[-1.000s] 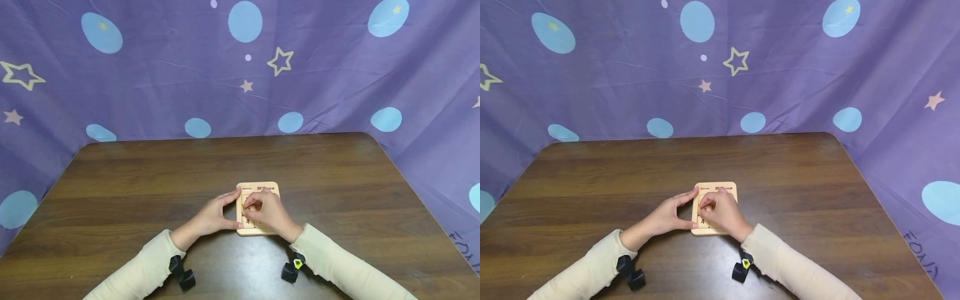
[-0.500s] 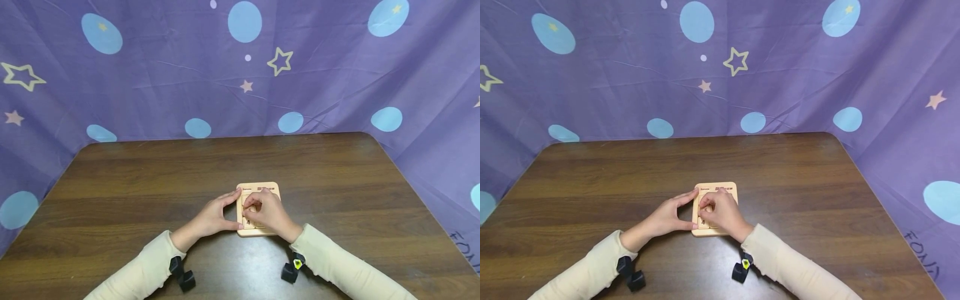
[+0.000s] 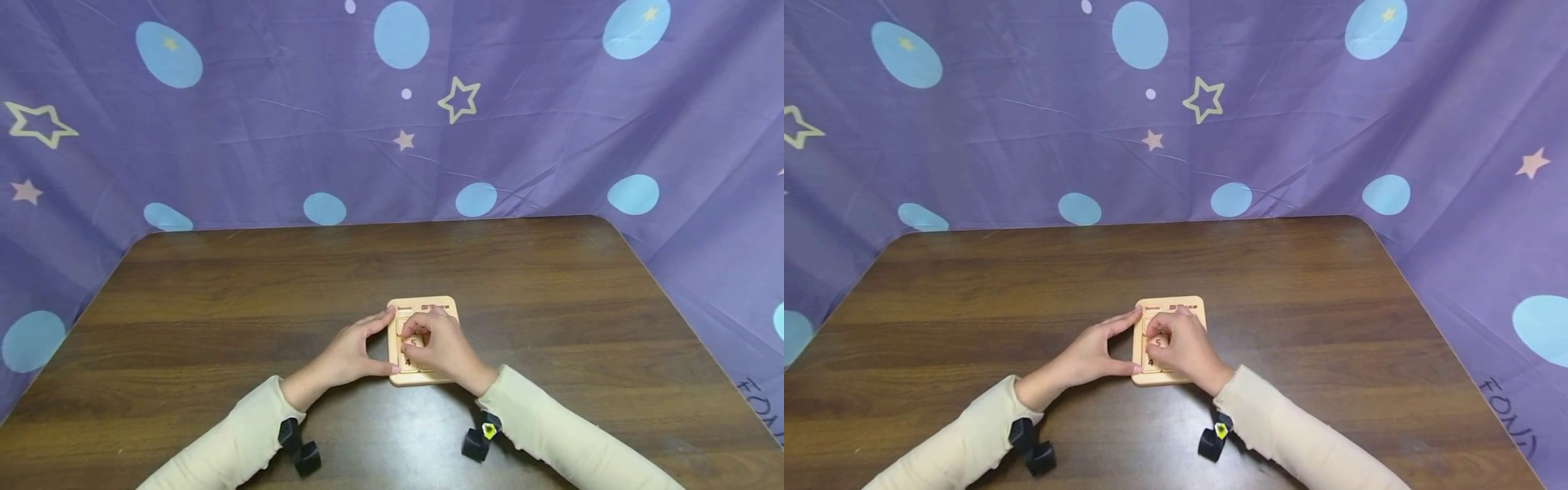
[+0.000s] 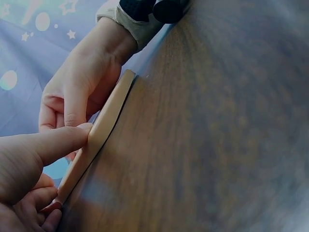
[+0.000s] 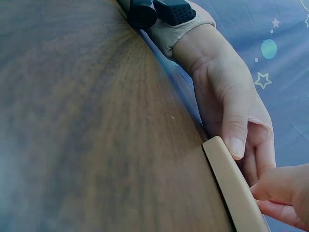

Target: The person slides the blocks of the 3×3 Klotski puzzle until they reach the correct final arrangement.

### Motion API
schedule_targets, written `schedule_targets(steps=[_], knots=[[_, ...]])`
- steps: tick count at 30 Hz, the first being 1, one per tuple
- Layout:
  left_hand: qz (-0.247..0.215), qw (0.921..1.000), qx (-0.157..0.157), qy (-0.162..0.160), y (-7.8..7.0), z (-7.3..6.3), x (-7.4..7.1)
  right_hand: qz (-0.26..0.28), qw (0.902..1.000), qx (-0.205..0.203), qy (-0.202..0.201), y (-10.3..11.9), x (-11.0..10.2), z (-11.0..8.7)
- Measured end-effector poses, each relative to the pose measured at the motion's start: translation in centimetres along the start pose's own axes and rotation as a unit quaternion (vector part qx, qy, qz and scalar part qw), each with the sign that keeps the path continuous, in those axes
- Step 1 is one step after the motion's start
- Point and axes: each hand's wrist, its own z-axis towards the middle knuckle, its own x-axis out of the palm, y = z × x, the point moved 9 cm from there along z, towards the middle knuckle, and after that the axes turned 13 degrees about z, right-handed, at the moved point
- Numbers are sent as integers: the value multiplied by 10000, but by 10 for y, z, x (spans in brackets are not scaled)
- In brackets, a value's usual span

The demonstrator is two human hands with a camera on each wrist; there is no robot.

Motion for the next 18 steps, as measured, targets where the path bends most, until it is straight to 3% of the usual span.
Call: schedule_targets(steps=[7, 18], knots=[[9, 10000, -46, -21, 1, 0, 0, -130, 9999, 93, -41, -4, -8, -6], [97, 9999, -66, 3, 1, 0, 1, 148, 9995, 293, -45, -10, -17, -10]])
